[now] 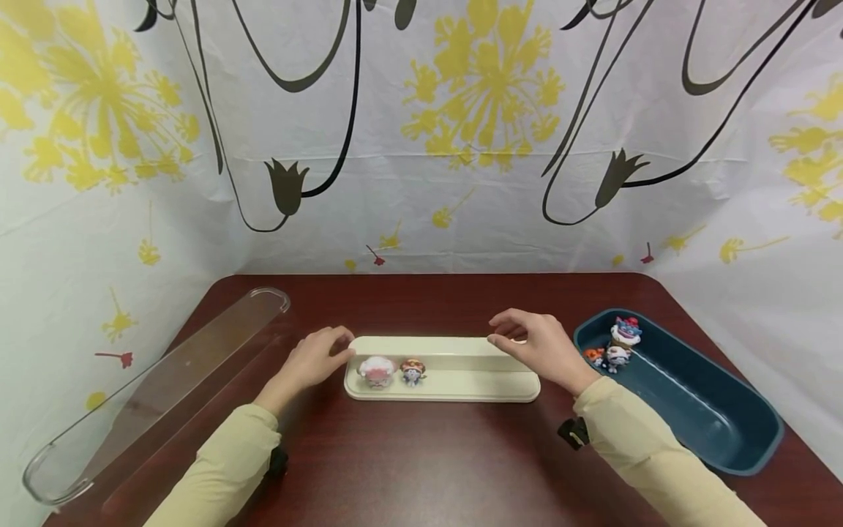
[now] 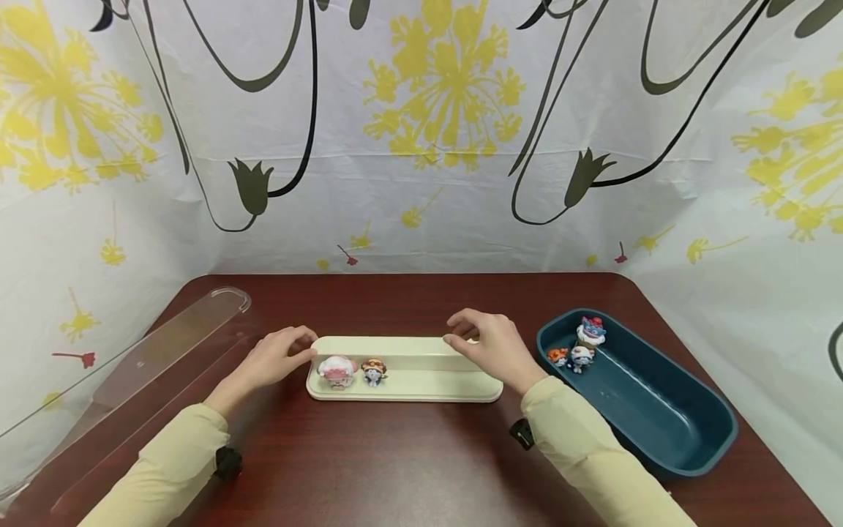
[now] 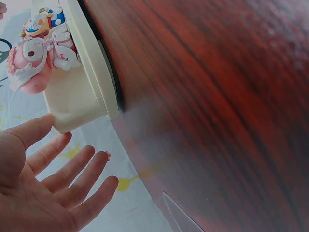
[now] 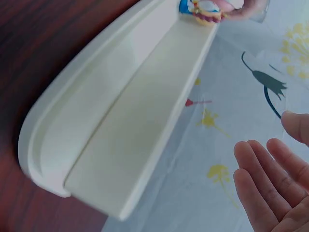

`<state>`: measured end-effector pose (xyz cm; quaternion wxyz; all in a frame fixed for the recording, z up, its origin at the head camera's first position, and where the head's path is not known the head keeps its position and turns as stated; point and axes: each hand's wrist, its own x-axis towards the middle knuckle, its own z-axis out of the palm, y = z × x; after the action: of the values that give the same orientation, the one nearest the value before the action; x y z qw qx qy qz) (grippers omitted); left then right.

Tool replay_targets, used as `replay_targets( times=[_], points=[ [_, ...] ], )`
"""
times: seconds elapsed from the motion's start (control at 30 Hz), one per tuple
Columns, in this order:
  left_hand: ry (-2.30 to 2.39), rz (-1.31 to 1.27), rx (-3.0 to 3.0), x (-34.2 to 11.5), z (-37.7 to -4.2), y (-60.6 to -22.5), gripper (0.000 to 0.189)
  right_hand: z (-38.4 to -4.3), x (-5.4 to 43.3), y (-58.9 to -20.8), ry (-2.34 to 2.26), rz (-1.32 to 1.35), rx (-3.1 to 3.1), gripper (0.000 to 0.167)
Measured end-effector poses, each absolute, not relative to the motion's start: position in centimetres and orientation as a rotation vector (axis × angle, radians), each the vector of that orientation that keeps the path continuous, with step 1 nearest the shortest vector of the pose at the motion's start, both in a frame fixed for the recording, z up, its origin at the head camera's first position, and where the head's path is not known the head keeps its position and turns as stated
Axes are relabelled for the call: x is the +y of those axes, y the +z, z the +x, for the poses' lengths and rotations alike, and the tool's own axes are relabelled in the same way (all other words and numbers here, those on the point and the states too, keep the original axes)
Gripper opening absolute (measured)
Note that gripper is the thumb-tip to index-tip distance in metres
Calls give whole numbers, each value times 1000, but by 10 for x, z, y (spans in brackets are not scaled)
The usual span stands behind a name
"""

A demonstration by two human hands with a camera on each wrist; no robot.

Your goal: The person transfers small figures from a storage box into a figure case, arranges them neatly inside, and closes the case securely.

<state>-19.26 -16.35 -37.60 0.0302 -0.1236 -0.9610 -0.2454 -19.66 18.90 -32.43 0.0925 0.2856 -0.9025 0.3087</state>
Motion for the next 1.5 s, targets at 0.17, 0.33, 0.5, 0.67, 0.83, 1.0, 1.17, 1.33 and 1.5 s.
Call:
replay_targets(
  times=[0.17,0.33,0.5,0.67,0.83,1.0,1.17,1.33,1.5],
  points=[
    [-753,-381,-2962,-163,-192,-375,20,-197,204,-316,884,811,-2673,23],
    [-749,-383,-2960,-163,-193,-375,19,-197,220,-309,857,770,-2636,24],
    [-748,-371,-2967,-162,-193,-375,19,-196,235,-305,842,709,-2632,25],
    [-744,-362,-2969,-162,-192,-374,19,-194,248,-301,812,660,-2636,24],
    [-735,-357,-2968,-163,-192,-375,19,-192,261,-298,777,624,-2641,24],
    [-739,-367,-2966,-164,-193,-376,20,-192,274,-295,767,571,-2649,25],
    [-752,-372,-2968,-164,-193,-378,20,-194,290,-291,782,462,-2676,27],
    [-754,-365,-2970,-164,-193,-378,20,-196,308,-286,805,431,-2723,31],
    [-756,-364,-2968,-163,-193,-377,20,-204,331,-288,913,427,-2752,30]
  ],
)
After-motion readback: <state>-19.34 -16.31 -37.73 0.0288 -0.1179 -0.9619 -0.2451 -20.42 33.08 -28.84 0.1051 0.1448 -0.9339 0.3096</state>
